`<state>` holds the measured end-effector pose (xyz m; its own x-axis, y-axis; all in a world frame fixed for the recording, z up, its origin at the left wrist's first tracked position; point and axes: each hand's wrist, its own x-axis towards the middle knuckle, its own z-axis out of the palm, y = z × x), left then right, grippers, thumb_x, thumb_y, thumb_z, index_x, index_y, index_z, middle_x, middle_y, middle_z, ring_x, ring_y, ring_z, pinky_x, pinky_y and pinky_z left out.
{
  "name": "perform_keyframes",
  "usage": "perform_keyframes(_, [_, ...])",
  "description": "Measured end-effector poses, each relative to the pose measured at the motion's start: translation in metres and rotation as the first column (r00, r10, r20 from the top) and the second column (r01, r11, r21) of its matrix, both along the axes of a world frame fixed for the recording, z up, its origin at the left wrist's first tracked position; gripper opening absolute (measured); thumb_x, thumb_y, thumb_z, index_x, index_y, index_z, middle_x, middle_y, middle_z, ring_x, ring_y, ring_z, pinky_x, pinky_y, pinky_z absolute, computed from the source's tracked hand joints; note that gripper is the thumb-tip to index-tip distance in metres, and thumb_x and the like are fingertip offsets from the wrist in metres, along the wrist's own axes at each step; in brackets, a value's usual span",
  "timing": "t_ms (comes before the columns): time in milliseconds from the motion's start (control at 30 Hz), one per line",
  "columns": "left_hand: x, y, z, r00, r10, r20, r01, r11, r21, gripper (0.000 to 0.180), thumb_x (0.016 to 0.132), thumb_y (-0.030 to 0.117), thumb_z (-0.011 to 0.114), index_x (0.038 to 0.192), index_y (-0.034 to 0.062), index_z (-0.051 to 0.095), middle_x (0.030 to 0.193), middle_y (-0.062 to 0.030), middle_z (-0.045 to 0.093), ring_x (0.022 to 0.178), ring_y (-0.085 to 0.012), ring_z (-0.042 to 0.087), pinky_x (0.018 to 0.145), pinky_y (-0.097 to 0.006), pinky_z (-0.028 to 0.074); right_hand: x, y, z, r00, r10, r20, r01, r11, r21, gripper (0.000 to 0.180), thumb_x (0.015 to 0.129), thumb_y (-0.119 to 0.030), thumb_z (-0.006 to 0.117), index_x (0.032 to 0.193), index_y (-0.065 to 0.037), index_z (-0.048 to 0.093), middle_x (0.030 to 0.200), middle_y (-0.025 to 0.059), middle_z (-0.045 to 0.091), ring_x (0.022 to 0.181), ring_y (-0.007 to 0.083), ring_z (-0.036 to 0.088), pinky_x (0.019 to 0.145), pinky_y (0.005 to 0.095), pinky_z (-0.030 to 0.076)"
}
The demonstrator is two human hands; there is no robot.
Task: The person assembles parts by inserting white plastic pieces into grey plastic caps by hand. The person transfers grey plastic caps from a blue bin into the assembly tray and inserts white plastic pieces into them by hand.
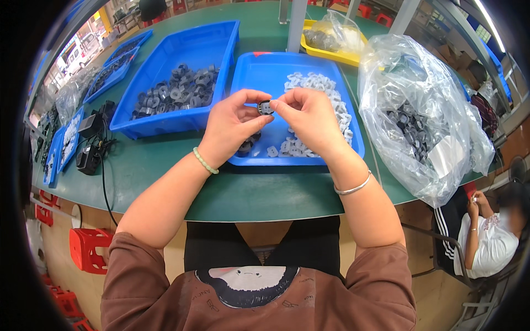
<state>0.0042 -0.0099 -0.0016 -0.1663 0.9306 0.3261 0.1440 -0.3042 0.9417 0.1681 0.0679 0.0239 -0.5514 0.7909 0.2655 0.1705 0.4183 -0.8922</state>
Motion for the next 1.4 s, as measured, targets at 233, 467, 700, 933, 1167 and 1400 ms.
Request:
perform_keyframes(233, [-0.002,0.001,0.0,0.997,-0.025,0.071,0.025,1.0,-0.006,0.028,0.081,-0.003,0.07,0.108,-0.0015,0.061,0.1,-0.0055,0.067,0.086,-0.0096,0.067,0.07,-0.023,0.054,-0.005,0.001,-0.003,1.0,0.008,0.012,-0.008,1.0,-0.008,0.023,0.086,-0.021,0.071,0.086,0.002,0.07,0.073,0.0028,0.065,0.066,0.0069,0.053,0.057,0.0241,0.043])
perform_keyframes(467, [-0.004,0.005,-0.001,0.99,-0.067,0.125,0.068,0.998,-0.006,0.028,0.083,-0.001,0.069,0.11,-0.0012,0.061,0.104,-0.0065,0.066,0.091,-0.011,0.066,0.076,-0.023,0.054,-0.007,0.004,-0.012,0.997,-0.08,-0.018,0.081,0.994,0.076,0.022,0.086,-0.02,0.073,0.083,0.001,0.066,0.071,0.0008,0.062,0.065,0.0081,0.054,0.056,0.0237,0.043])
perform_keyframes(700, [-0.007,0.005,0.007,0.94,-0.129,0.317,0.156,0.986,-0.061,0.029,0.091,0.005,0.066,0.118,-0.0024,0.058,0.111,-0.0096,0.065,0.099,-0.0109,0.063,0.085,-0.025,0.053,-0.006,0.008,-0.009,0.976,0.049,-0.21,-0.097,0.969,-0.226,0.019,0.093,-0.017,0.064,0.099,0.0,0.063,0.089,0.0037,0.064,0.076,0.0102,0.061,0.068,0.0239,0.051])
perform_keyframes(933, [-0.009,0.007,0.001,0.977,-0.153,0.15,0.166,0.983,-0.081,0.031,0.094,0.006,0.061,0.123,-0.0036,0.054,0.113,-0.01,0.063,0.101,-0.013,0.061,0.09,-0.026,0.051,-0.001,0.007,-0.006,0.977,0.161,-0.143,-0.18,0.974,-0.134,0.014,0.094,-0.011,0.06,0.101,0.001,0.063,0.091,0.0034,0.065,0.079,0.0103,0.063,0.072,0.0237,0.052])
perform_keyframes(1167, [-0.008,0.01,-0.004,0.986,-0.134,0.102,0.14,0.989,-0.054,0.024,0.095,0.004,0.058,0.117,-0.0042,0.054,0.112,-0.01,0.062,0.102,-0.0141,0.062,0.09,-0.027,0.052,0.0,0.005,-0.005,0.974,0.186,-0.129,-0.2,0.974,-0.103,0.012,0.092,-0.009,0.062,0.099,0.001,0.063,0.088,0.0026,0.065,0.078,0.0087,0.062,0.07,0.0231,0.052])
perform_keyframes(1400, [-0.009,0.006,0.003,0.992,-0.125,0.007,0.126,0.989,-0.073,0.021,0.097,0.002,0.054,0.116,-0.0038,0.053,0.109,-0.0097,0.063,0.099,-0.0144,0.063,0.088,-0.027,0.053,0.001,0.0,-0.002,0.974,0.208,-0.09,-0.213,0.976,-0.047,0.012,0.092,-0.006,0.061,0.1,0.002,0.064,0.087,0.0032,0.066,0.077,0.0078,0.061,0.068,0.0223,0.05])
